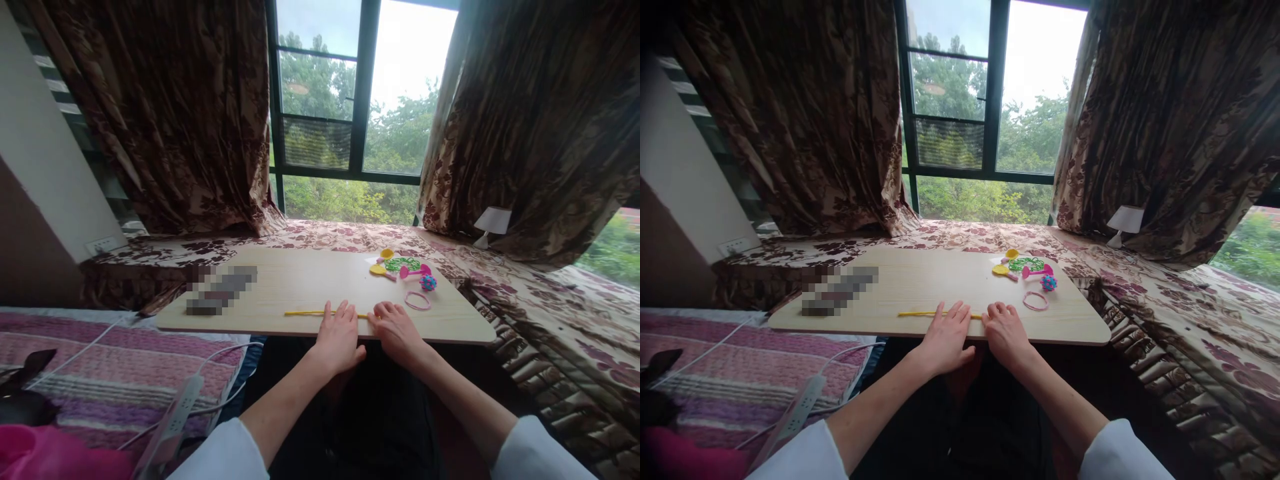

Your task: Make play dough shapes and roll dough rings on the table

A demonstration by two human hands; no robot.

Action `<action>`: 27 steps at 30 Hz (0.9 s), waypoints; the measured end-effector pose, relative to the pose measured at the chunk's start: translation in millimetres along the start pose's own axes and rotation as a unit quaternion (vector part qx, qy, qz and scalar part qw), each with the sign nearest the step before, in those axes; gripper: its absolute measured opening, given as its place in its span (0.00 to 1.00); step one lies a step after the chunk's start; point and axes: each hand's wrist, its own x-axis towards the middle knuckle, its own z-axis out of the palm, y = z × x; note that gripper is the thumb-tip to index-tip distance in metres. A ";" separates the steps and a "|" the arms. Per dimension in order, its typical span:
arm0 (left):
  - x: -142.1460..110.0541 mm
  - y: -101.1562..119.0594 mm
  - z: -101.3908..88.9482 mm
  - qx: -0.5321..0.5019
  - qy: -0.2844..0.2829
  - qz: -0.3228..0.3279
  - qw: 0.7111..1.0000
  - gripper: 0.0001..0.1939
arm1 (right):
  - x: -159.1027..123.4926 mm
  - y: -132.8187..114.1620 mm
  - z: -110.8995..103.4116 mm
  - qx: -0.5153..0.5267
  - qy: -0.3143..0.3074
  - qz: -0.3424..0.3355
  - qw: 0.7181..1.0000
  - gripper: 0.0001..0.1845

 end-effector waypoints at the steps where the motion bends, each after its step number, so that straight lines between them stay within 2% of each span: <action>1: 3.2 1.3 -0.3 -0.003 0.006 -0.001 1.000 0.34 | 3.5 1.7 -0.6 0.005 -0.005 0.003 1.000 0.14; 4: 7.7 3.5 -2.1 -0.010 0.015 -0.005 1.000 0.32 | 9.0 6.3 -1.8 0.013 -0.006 0.004 1.000 0.14; 7: 2.2 2.9 -2.0 -0.010 0.014 -0.004 1.000 0.30 | 0.0 9.0 -0.2 0.021 -0.005 0.001 1.000 0.17; 12: -6.1 2.0 1.9 -0.012 0.010 0.028 0.999 0.34 | -16.2 12.9 3.3 0.043 -0.015 -0.004 0.999 0.25; 18: 6.7 -0.2 -1.6 -0.012 -0.018 -0.005 1.000 0.33 | 2.7 17.2 2.6 0.035 -0.022 0.024 0.999 0.17; 24: -3.1 1.2 2.2 -0.016 0.005 0.019 1.000 0.34 | -15.9 20.5 11.9 0.044 -0.034 0.005 0.998 0.30; 27: 3.4 2.7 2.9 -0.010 -0.005 0.008 1.000 0.34 | -14.8 23.1 10.6 0.047 -0.033 0.016 0.998 0.29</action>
